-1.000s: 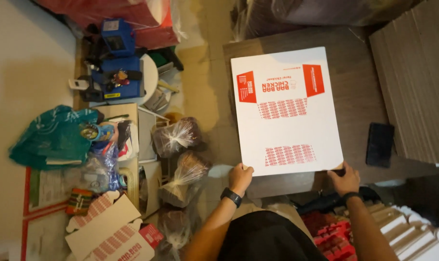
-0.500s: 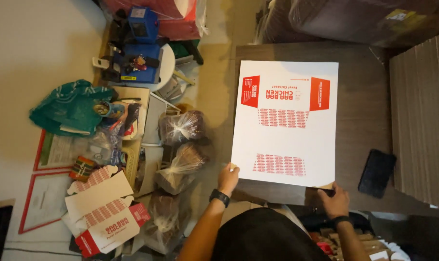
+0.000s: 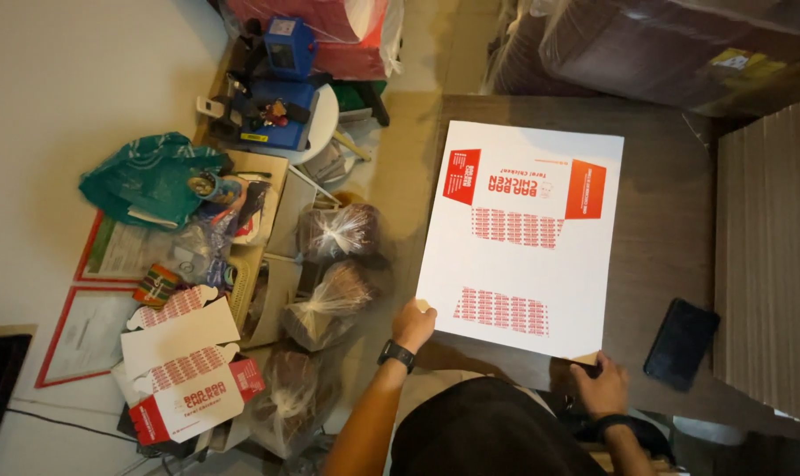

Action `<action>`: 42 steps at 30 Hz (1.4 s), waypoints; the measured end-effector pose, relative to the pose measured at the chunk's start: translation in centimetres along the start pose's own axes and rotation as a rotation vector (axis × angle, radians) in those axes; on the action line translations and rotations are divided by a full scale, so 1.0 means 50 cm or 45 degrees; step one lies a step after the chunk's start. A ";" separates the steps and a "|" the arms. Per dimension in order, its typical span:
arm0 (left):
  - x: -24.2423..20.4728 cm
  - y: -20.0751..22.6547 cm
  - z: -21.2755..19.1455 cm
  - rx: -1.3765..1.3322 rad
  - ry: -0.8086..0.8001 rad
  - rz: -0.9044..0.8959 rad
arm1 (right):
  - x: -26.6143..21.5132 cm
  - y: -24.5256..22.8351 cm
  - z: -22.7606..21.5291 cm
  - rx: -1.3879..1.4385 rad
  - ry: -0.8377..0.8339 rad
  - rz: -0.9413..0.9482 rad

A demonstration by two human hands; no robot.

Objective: The person assembles flat cardboard boxes by folding the flaps and tucking tabs into slots. They handle several boxes one at a time, folding the sides and securing the structure before stacking them.

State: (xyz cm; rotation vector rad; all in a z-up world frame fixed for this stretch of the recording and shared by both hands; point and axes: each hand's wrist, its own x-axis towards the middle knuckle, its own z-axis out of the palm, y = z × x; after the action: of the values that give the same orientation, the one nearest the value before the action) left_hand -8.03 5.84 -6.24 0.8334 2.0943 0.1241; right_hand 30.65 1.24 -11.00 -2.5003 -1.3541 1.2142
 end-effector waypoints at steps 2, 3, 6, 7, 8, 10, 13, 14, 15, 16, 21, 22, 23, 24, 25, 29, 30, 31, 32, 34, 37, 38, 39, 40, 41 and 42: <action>-0.011 0.009 -0.010 -0.027 0.008 0.062 | -0.003 -0.003 -0.004 0.045 -0.022 0.058; -0.011 0.007 -0.018 -0.028 0.008 0.061 | -0.002 0.001 -0.003 0.044 -0.022 0.057; -0.017 0.019 -0.051 -0.229 -0.031 0.026 | 0.006 0.013 0.001 0.054 0.014 0.017; -0.024 0.031 -0.069 -0.240 -0.098 -0.008 | 0.012 0.019 0.004 0.028 0.010 -0.010; -0.031 0.042 -0.087 -0.250 -0.166 -0.043 | 0.017 0.025 0.008 0.001 0.006 -0.037; -0.027 0.063 -0.089 -0.263 -0.230 0.013 | 0.000 0.012 0.001 0.005 -0.011 -0.013; -0.026 0.082 -0.072 -0.278 -0.206 0.158 | -0.007 0.004 -0.017 0.159 -0.024 -0.062; -0.027 0.083 -0.069 -0.279 -0.117 0.240 | -0.009 -0.001 -0.023 0.307 -0.025 -0.134; -0.080 0.125 -0.105 -0.279 -0.110 0.249 | 0.014 0.012 -0.017 0.314 -0.021 -0.142; -0.133 0.166 -0.139 -0.242 -0.079 0.474 | 0.038 0.025 -0.012 0.277 0.008 -0.072; -0.338 0.258 -0.254 -0.124 -0.002 1.157 | 0.003 -0.032 -0.106 0.443 0.190 -0.012; -0.372 0.259 -0.281 0.034 0.122 1.387 | -0.009 -0.066 -0.134 0.539 0.244 -0.079; -0.409 0.254 -0.305 0.200 0.238 1.604 | -0.028 -0.094 -0.158 0.630 0.294 -0.139; -0.439 0.235 -0.329 0.196 0.240 1.596 | 0.006 -0.075 -0.161 0.623 0.288 -0.141; -0.470 0.218 -0.355 0.335 0.246 1.698 | 0.041 -0.059 -0.163 0.769 0.383 -0.323; -0.493 0.121 -0.373 0.749 0.334 1.761 | -0.027 -0.234 -0.276 1.686 0.348 -0.391; -0.480 0.105 -0.375 0.751 0.339 1.753 | 0.016 -0.213 -0.259 1.686 0.338 -0.392; -0.468 0.089 -0.376 0.874 0.359 1.732 | 0.061 -0.196 -0.245 1.601 0.557 -0.956; -0.456 0.072 -0.378 0.997 0.378 1.707 | 0.106 -0.181 -0.231 1.464 0.790 -1.506; -0.452 0.053 -0.361 0.977 0.379 1.701 | 0.224 -0.079 -0.190 1.527 0.827 -1.435; -0.468 0.060 -0.383 0.993 0.384 1.677 | 0.289 -0.034 -0.195 1.825 0.727 -1.302; -0.484 0.064 -0.394 1.023 0.367 1.648 | 0.280 -0.021 -0.207 2.043 0.574 -1.213; -0.489 0.065 -0.412 1.015 0.360 1.644 | 0.216 -0.087 -0.238 2.034 0.570 -1.208; -0.495 0.068 -0.432 1.040 0.478 1.612 | 0.134 -0.150 -0.265 1.934 0.888 -1.080; -0.500 0.070 -0.455 1.073 0.606 1.573 | 0.040 -0.213 -0.286 1.825 1.191 -0.952; -0.482 0.065 -0.461 1.073 0.611 1.566 | 0.019 -0.229 -0.286 1.827 1.182 -0.955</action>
State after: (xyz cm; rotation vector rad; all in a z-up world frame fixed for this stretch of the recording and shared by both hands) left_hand -13.77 -1.51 25.95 2.7351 1.6707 0.0829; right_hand 32.45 13.32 2.67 -1.0261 -0.5740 0.3687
